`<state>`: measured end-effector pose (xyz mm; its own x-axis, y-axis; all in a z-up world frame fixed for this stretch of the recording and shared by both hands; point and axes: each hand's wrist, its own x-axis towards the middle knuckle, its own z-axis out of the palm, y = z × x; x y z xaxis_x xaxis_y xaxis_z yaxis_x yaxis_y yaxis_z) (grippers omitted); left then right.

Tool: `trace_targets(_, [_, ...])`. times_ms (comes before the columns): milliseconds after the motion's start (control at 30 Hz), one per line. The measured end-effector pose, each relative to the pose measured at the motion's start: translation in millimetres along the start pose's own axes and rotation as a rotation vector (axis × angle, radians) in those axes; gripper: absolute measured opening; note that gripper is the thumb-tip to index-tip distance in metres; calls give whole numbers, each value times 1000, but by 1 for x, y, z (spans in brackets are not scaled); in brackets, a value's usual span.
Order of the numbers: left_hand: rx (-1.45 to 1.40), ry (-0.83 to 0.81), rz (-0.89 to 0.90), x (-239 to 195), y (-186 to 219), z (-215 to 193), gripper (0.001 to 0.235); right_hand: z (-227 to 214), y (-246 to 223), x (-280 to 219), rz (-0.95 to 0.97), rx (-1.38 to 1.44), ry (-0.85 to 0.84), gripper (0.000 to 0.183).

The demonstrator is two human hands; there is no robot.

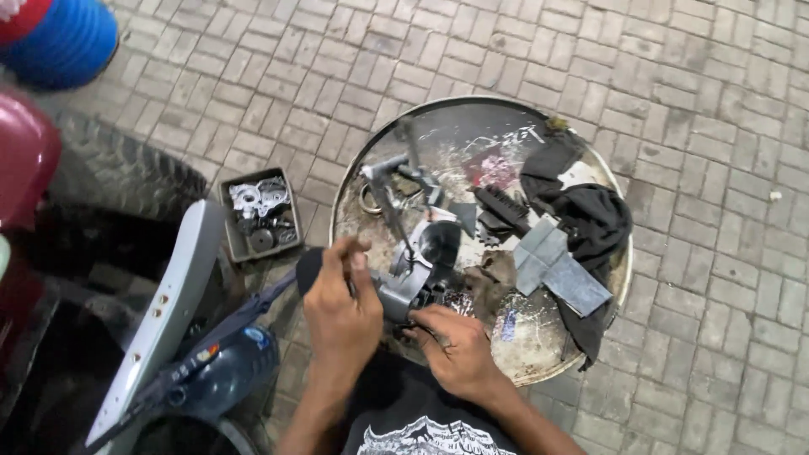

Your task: The person cleans a metal engine casing using a dark cloth. They wipe the exterior and interior surfaces of the part, which is resting on a round metal tray. The person also handles a small metal ring and a brush during the process.

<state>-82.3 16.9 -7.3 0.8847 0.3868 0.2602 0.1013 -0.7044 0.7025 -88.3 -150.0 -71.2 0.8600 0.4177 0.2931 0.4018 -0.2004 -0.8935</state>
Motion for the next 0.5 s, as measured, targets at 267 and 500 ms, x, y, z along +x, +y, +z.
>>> trace_targets(267, [-13, 76, 160, 8, -21, 0, 15, -33, -5, 24, 137, -29, -251, 23])
trace_targets(500, [-105, 53, 116, 30, -30, -2, 25, -37, -15, 38, 361, -63, 25, 22])
